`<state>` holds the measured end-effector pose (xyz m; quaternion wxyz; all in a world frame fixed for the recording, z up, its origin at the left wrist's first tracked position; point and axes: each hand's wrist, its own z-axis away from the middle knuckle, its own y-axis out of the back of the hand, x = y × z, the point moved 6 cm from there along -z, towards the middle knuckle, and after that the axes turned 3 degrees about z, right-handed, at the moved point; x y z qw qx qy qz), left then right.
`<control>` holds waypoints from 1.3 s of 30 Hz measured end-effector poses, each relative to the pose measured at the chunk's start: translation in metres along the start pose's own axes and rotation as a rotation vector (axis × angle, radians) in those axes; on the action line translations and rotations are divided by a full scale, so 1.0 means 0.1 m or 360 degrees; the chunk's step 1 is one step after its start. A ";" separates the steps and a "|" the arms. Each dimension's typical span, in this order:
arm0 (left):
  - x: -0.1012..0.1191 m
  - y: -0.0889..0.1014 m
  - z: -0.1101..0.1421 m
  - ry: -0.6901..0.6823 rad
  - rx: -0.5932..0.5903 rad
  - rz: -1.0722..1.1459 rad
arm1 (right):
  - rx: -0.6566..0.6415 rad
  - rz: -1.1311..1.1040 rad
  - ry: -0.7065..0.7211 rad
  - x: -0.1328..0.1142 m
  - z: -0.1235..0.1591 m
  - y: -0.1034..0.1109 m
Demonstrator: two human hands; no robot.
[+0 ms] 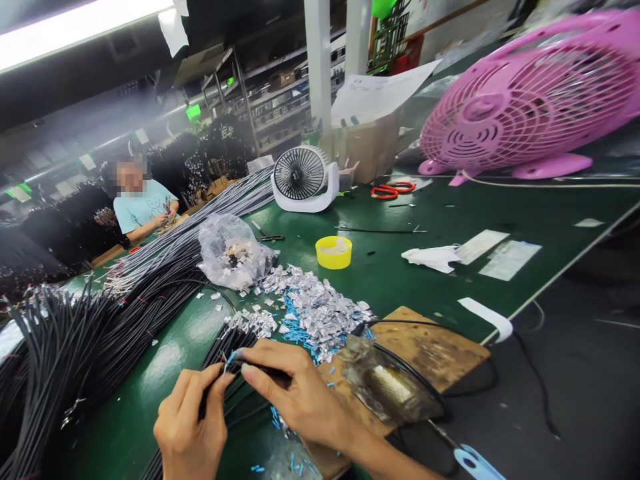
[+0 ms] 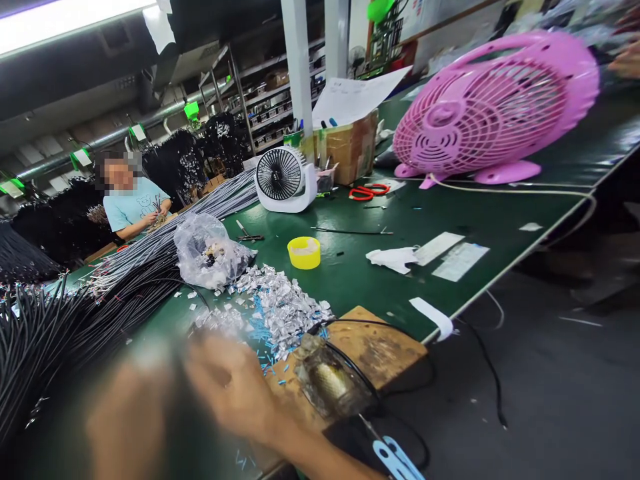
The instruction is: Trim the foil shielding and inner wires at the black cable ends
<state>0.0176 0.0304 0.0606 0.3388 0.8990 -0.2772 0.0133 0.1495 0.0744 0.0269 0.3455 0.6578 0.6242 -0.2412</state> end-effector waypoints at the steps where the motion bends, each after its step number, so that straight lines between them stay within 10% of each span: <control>1: -0.02 -0.01 0.02 0.0040 -0.0005 0.0010 | 0.0003 0.0008 0.0007 0.00 0.00 0.00; 27: -0.05 -0.16 -0.01 0.0460 -0.0425 0.0635 | -0.0274 -0.0370 -0.0022 -0.03 -0.04 -0.06; 34: -0.10 -0.27 0.05 0.0651 -0.0521 0.0724 | 0.0126 0.0564 0.0443 -0.14 0.05 0.01; 39: -0.08 -0.24 0.01 0.0605 -0.0401 0.0697 | -0.0285 -0.0536 -0.0183 0.09 -0.01 -0.15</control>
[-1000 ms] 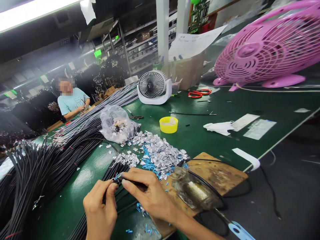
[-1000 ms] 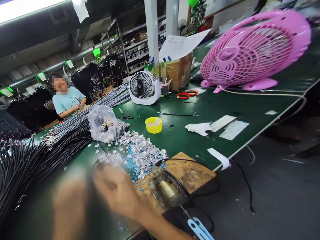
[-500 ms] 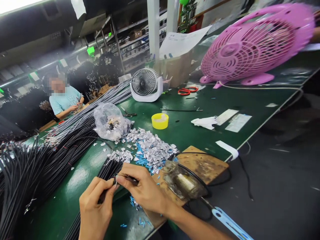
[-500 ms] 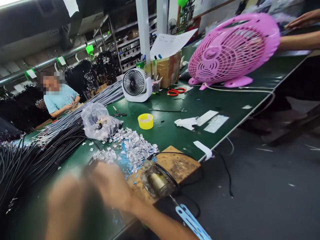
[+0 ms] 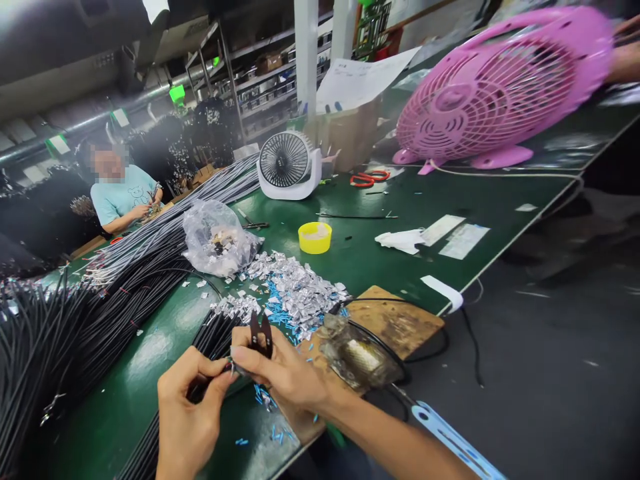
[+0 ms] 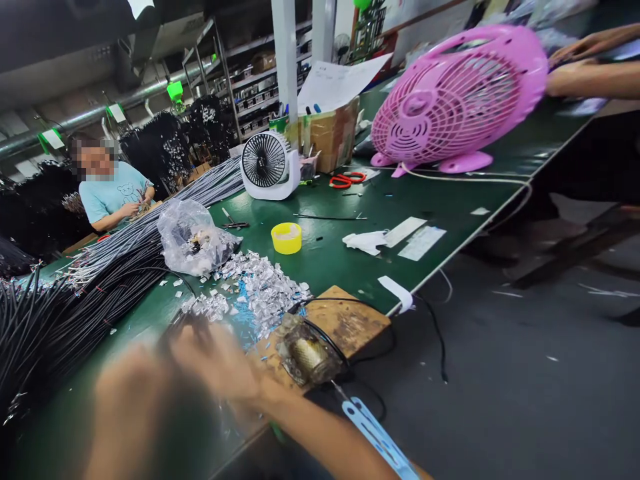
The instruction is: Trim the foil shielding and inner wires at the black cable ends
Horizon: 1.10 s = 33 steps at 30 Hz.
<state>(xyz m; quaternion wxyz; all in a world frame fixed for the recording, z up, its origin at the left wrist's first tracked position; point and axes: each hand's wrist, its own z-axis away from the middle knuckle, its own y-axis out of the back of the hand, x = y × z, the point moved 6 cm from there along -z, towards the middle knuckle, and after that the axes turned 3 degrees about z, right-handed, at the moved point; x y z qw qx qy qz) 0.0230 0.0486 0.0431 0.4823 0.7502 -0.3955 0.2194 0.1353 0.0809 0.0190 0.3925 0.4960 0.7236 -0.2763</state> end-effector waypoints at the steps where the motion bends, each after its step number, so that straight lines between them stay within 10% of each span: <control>1: 0.02 0.01 0.00 -0.0018 0.0017 0.0010 | -0.0044 -0.0173 -0.0105 0.04 0.00 -0.02; 9: 0.04 0.09 0.03 -0.0036 0.0134 0.0068 | 0.0763 0.0072 -0.0215 0.09 0.07 0.34; 15: 0.00 0.09 0.02 -0.0012 0.0109 0.0028 | 0.0225 0.0417 0.0235 -0.18 0.00 0.10; 21: 0.01 0.00 0.01 0.0034 -0.0078 0.0038 | 0.0037 -0.0094 0.0025 -0.05 0.00 0.04; 27: 0.05 -0.04 0.02 0.0025 -0.0063 -0.0031 | 0.0517 0.0842 0.0531 -0.32 0.12 0.15; 33: 0.02 0.02 0.03 0.0032 0.0046 -0.0088 | 0.0926 0.0812 0.0339 -0.22 0.14 0.33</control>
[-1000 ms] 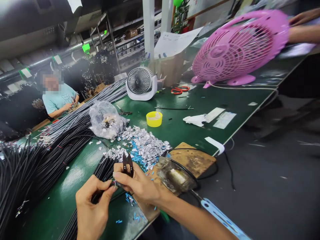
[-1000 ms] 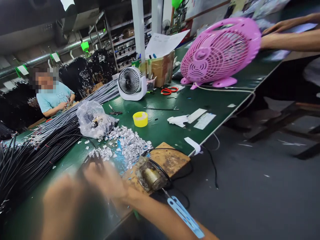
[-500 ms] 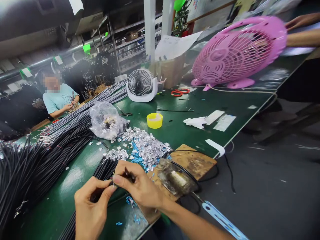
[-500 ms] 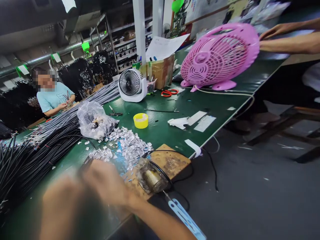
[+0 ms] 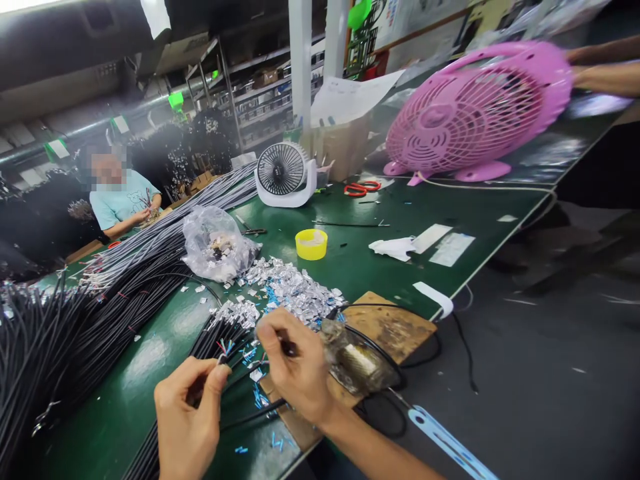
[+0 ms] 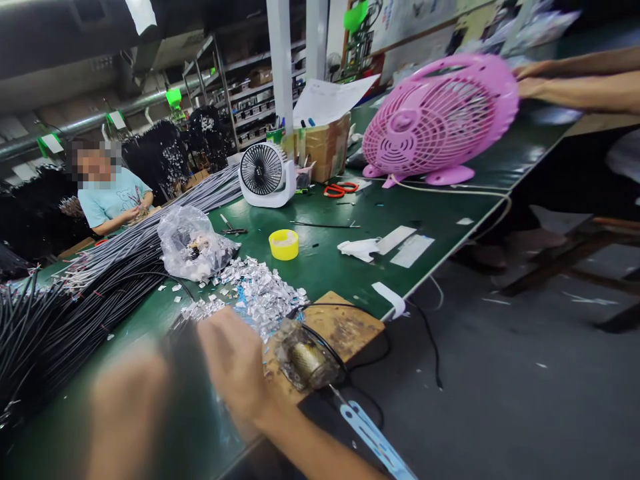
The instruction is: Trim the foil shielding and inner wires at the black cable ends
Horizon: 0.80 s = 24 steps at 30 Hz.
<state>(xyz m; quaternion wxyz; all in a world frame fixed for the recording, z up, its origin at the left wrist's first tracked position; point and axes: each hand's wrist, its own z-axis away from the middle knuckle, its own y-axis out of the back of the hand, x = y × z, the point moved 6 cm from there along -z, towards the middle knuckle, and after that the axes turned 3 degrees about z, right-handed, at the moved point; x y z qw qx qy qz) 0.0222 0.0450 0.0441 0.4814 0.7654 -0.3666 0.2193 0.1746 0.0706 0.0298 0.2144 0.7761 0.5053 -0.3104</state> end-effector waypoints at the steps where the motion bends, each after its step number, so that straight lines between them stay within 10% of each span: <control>1: -0.01 0.00 0.01 -0.0007 0.0005 -0.0005 | -0.0123 -0.0029 0.0044 -0.02 0.00 -0.06; 7: -0.11 -0.10 0.05 -0.0122 -0.0013 -0.0106 | -0.0422 -0.0010 0.0268 -0.16 0.03 -0.17; 13: -0.06 -0.05 0.06 -0.0033 0.0110 -0.0149 | 0.0085 0.0037 -0.0099 0.01 -0.03 0.06; 24: 0.00 -0.01 0.06 -0.0135 0.0114 -0.0329 | -0.0273 -0.0120 -0.0023 -0.08 -0.03 -0.12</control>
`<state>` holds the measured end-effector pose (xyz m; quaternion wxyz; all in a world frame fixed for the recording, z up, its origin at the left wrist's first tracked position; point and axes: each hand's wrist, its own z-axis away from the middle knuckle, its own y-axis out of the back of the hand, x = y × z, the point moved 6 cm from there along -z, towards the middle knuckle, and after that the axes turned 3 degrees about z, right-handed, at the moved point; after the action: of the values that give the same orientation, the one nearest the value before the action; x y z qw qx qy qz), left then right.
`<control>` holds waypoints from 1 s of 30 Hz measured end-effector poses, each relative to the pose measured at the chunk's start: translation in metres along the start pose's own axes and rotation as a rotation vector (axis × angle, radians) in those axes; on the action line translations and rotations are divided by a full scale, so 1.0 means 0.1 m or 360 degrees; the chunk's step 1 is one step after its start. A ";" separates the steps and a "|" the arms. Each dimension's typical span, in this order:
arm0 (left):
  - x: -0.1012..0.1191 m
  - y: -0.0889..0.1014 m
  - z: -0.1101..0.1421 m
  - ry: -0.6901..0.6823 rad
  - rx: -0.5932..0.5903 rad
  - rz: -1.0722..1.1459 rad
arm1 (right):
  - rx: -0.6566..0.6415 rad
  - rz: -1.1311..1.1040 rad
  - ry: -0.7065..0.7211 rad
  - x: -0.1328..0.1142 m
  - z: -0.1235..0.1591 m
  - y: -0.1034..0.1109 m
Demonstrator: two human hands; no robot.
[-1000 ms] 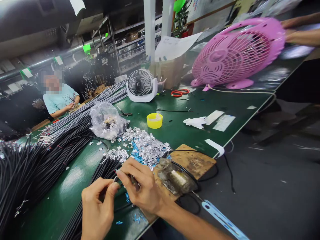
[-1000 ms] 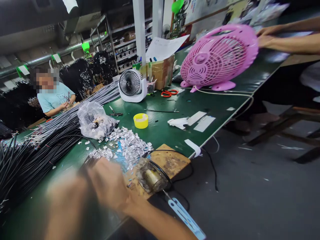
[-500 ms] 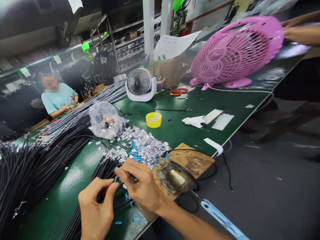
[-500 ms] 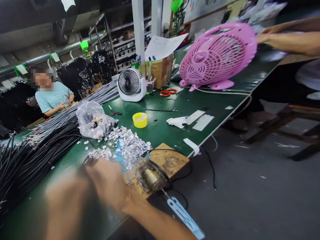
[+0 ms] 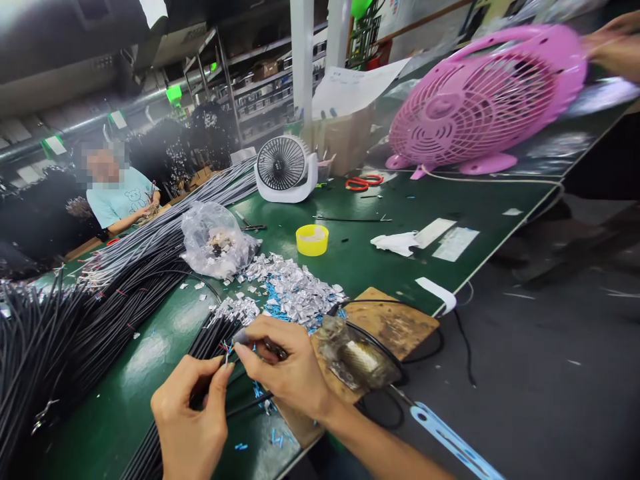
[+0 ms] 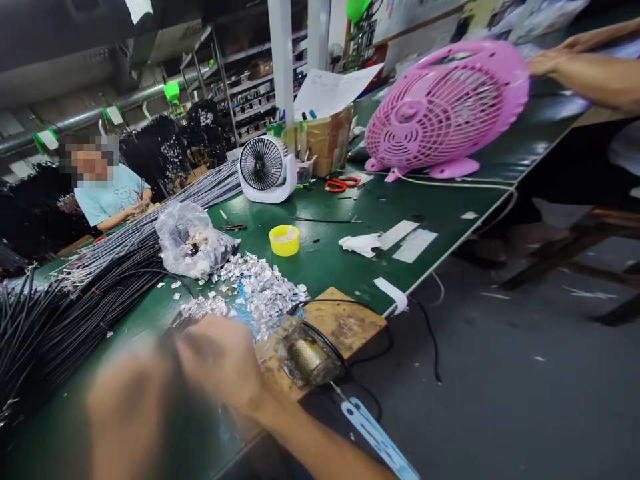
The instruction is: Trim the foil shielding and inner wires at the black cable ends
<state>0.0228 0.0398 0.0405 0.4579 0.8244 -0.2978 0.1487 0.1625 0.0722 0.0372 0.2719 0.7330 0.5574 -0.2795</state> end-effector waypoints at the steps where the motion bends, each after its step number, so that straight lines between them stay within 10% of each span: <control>1: 0.02 0.01 0.00 -0.0023 0.0027 -0.0036 | -0.0006 -0.0006 -0.0011 0.01 0.00 0.00; 8: 0.04 0.00 0.00 -0.0174 0.0089 0.0016 | -0.0032 -0.0157 -0.0210 0.11 0.03 -0.03; 17: 0.10 -0.01 -0.07 -0.0026 -0.0098 0.0347 | -0.0756 -0.1270 -0.1489 0.35 0.18 -0.40; 24: 0.03 0.01 -0.09 0.0090 -0.0093 0.0344 | -0.0399 -0.0918 -0.0744 0.25 0.04 -0.17; 30: 0.00 0.02 -0.08 0.0152 -0.0041 0.0339 | -0.0421 -0.0926 -0.0703 0.26 0.05 -0.19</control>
<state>0.0215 0.0454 0.0461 0.4638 0.7741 -0.3634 0.2316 0.1498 0.0902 0.0133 0.3867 0.4251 0.7013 -0.4218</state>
